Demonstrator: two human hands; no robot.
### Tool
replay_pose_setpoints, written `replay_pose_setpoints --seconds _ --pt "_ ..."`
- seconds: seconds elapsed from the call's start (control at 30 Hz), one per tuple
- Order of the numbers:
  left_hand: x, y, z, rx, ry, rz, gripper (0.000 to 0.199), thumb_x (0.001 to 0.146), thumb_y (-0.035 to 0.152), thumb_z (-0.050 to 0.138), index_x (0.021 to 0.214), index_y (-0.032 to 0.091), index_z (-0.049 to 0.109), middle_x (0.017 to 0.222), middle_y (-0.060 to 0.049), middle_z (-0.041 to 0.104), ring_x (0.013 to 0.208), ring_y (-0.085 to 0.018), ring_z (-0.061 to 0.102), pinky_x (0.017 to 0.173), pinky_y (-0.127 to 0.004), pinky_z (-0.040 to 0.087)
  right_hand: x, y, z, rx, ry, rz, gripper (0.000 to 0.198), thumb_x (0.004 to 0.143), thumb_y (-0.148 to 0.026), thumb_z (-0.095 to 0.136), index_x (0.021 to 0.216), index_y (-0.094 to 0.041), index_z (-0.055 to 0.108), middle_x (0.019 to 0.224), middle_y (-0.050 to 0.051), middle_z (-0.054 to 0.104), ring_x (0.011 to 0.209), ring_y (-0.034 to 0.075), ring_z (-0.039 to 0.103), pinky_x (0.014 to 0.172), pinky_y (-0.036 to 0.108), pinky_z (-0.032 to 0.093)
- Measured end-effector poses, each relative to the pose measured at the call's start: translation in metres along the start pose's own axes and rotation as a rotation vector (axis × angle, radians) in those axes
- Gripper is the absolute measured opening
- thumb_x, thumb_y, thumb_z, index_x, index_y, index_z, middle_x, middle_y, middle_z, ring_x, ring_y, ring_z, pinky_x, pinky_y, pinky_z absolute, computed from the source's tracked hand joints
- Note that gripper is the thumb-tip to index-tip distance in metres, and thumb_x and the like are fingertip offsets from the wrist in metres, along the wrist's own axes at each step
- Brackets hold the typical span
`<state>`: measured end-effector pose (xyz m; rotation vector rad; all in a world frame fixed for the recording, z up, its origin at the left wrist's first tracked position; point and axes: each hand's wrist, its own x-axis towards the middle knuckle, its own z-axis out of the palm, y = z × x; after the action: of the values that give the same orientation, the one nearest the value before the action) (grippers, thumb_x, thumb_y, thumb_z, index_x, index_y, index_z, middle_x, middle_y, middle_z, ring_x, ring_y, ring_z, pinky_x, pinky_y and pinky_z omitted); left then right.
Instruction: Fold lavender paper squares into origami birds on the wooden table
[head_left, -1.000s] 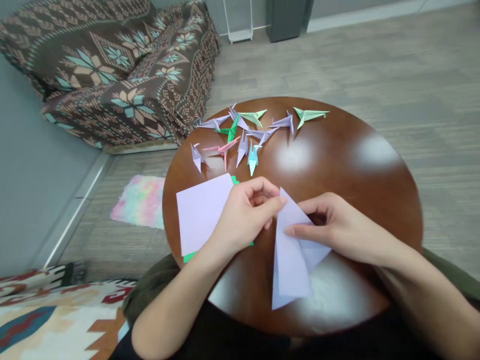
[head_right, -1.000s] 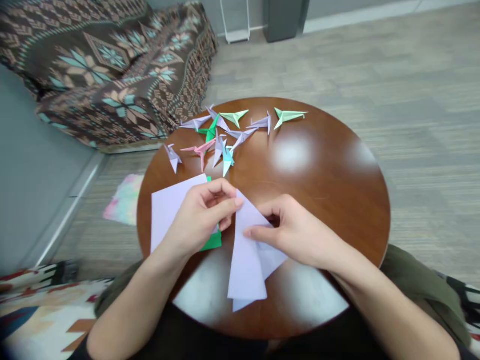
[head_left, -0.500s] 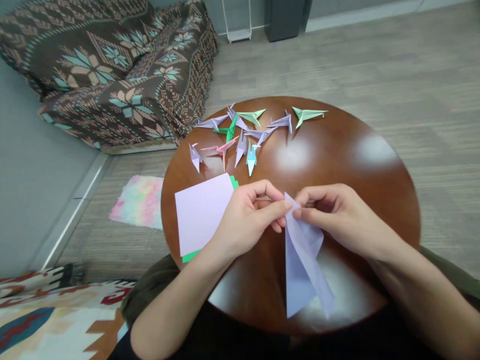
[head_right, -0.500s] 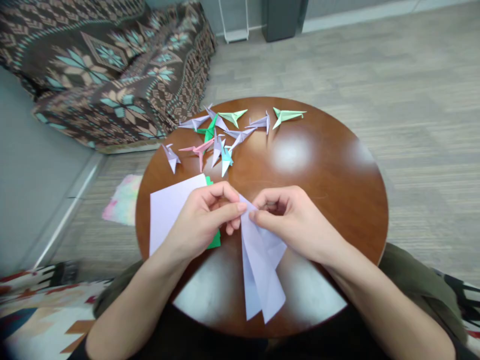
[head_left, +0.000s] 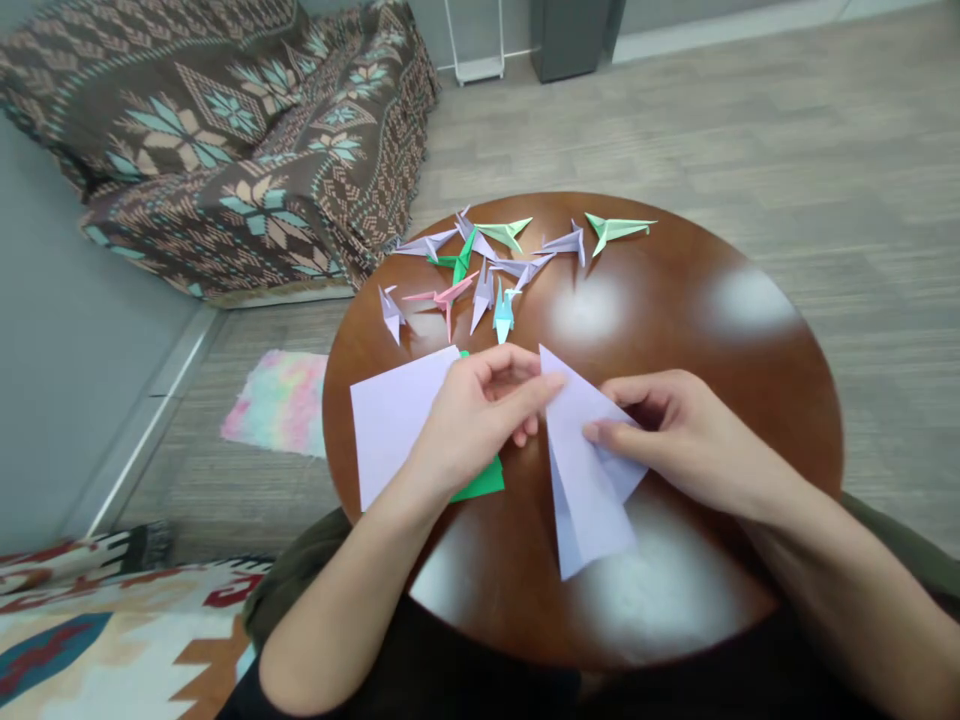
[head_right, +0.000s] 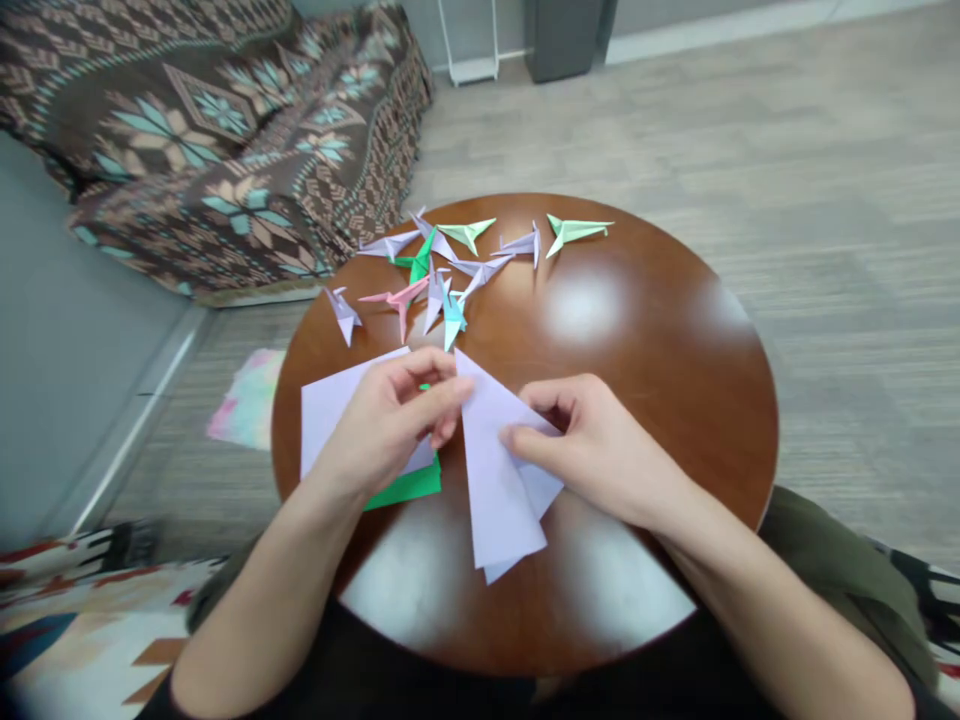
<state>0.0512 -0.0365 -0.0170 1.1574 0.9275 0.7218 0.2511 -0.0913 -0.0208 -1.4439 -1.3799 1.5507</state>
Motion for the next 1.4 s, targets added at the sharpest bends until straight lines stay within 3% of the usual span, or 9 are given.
replay_pose_setpoints --seconds 0.1,0.4,0.63,1.0,1.17,1.4 --pt "-0.003 0.002 0.002 0.093 -0.122 -0.093 0.032 0.081 0.036 0.083 0.069 0.015 0.062 0.051 0.004 0.058 0.044 -0.006 0.049 0.044 -0.017 0.037 0.000 0.000 0.000 -0.018 0.037 -0.008 0.011 0.081 -0.027 0.071 0.076 -0.018 0.073 0.074 0.001 0.070 0.066 0.016 0.057 0.059 0.027 0.043" --pt "0.000 -0.001 0.002 0.072 -0.071 -0.083 0.025 0.083 0.026 0.080 0.066 0.014 0.067 0.054 -0.001 0.066 0.047 -0.009 0.059 0.049 -0.018 0.045 0.000 -0.003 0.000 -0.086 0.120 -0.035 0.014 0.079 -0.029 0.073 0.070 -0.018 0.074 0.065 0.000 0.065 0.059 0.015 0.053 0.052 0.025 0.039" --pt "-0.001 0.002 0.004 0.073 -0.098 -0.098 0.032 0.081 0.034 0.082 0.062 0.014 0.067 0.053 -0.001 0.065 0.044 -0.008 0.056 0.046 -0.018 0.043 0.001 -0.001 -0.002 0.000 0.058 0.013 0.020 0.079 -0.037 0.080 0.078 -0.018 0.081 0.071 0.002 0.073 0.061 0.017 0.060 0.054 0.027 0.045" --pt "-0.002 0.002 0.005 0.065 -0.124 -0.139 0.027 0.084 0.026 0.077 0.061 0.013 0.069 0.053 -0.002 0.065 0.045 -0.008 0.058 0.047 -0.016 0.046 0.003 0.002 -0.009 0.038 0.004 0.079 0.026 0.083 -0.042 0.078 0.083 -0.017 0.083 0.079 0.005 0.079 0.066 0.020 0.067 0.058 0.028 0.049" --pt "-0.002 0.001 0.005 0.088 -0.125 -0.143 0.024 0.078 0.024 0.082 0.064 0.014 0.065 0.051 0.001 0.063 0.043 -0.008 0.056 0.045 -0.017 0.044 0.003 0.000 -0.006 0.074 -0.082 0.063 0.020 0.082 -0.035 0.077 0.088 -0.017 0.085 0.081 0.003 0.080 0.067 0.021 0.068 0.059 0.028 0.049" --pt "-0.003 0.001 0.004 0.124 -0.134 -0.145 0.024 0.081 0.018 0.075 0.062 0.016 0.060 0.048 0.003 0.060 0.040 -0.007 0.052 0.041 -0.015 0.039 0.001 0.000 -0.004 0.106 -0.116 0.077 0.017 0.080 -0.024 0.072 0.088 -0.020 0.087 0.078 0.001 0.080 0.068 0.020 0.070 0.060 0.027 0.051"
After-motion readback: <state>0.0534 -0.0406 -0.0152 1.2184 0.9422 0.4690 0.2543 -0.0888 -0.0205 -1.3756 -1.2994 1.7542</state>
